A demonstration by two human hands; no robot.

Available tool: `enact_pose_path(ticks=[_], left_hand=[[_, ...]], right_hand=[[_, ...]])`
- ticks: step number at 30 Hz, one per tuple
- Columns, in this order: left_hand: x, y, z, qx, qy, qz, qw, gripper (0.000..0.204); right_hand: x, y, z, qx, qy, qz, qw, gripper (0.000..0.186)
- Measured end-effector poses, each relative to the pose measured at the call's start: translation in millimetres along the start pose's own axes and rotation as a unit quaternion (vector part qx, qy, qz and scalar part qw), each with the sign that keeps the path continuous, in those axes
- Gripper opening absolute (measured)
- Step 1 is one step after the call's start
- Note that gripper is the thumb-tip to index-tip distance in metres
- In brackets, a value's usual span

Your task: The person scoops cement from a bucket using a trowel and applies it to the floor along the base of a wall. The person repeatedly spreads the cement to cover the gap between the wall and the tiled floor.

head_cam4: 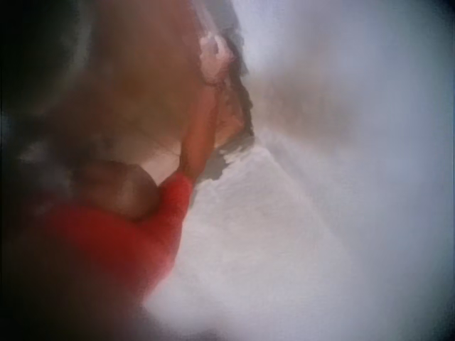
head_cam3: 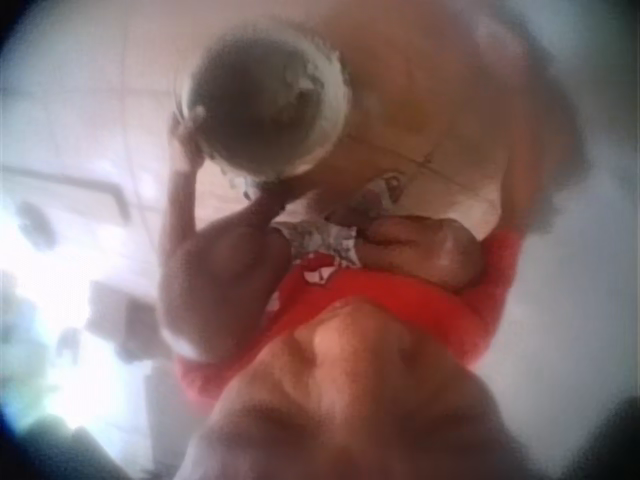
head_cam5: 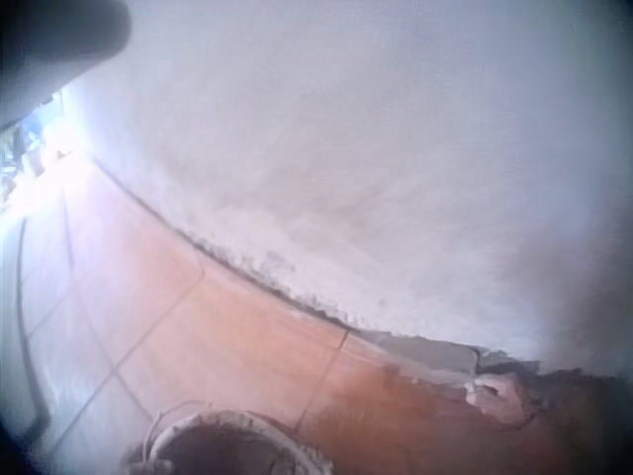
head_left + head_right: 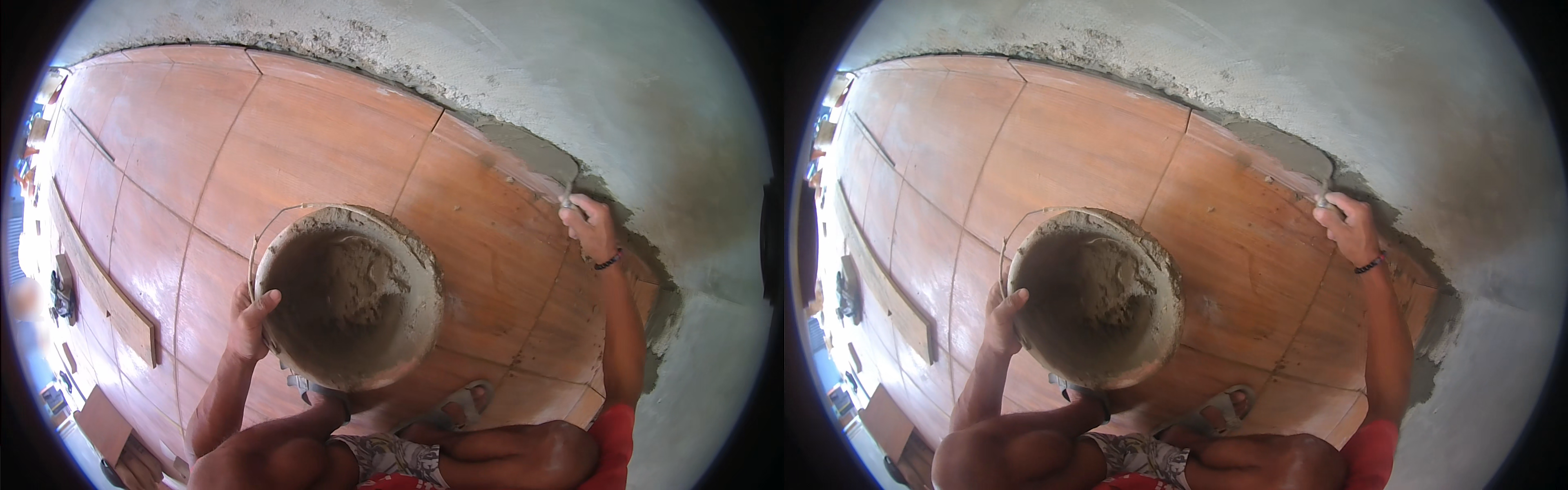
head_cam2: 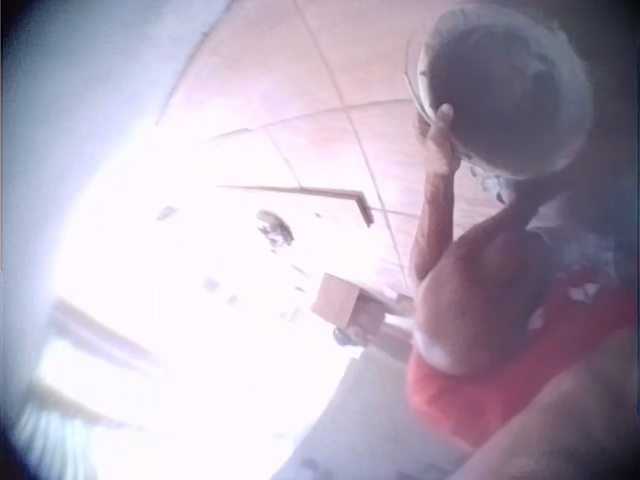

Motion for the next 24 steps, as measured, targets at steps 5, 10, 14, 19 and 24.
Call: enact_pose_path(ticks=[5,10,14,19,24], left_hand=[[0.8,1.4,-0.7,0.007,0.003,-0.005,1.0,0.04],[-0.7,-3.8,-1.2,0.031,-0.006,-0.003,0.999,0.038],[-2.2,3.2,1.7,0.012,0.015,0.001,1.0,0.039],[-1.8,-5.8,-2.5,0.016,0.019,0.018,1.0,0.041],[-0.8,-2.3,-0.2,0.029,0.004,0.006,1.0,0.046]], right_hand=[[16.8,30.7,15.3,0.002,0.003,-0.026,1.0,0.028],[48.2,34.8,42.1,-0.005,0.023,-0.08,0.996,0.024],[51.0,-14.9,71.3,0.038,0.04,-0.021,0.998,0.026],[12.1,-52.9,43.3,0.073,0.029,-0.012,0.997,0.026],[9.9,-4.5,10.2,0.062,-0.102,-0.011,0.993,0.024]])
Point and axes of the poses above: each hand's wrist, its own x-axis away from the middle knuckle, its own y-axis out of the back of the hand, z = x × y, the point moved 5 cm from there along -x, towards the middle knuckle, and after that the axes turned 10 degrees about -z, right-handed, at the moved point
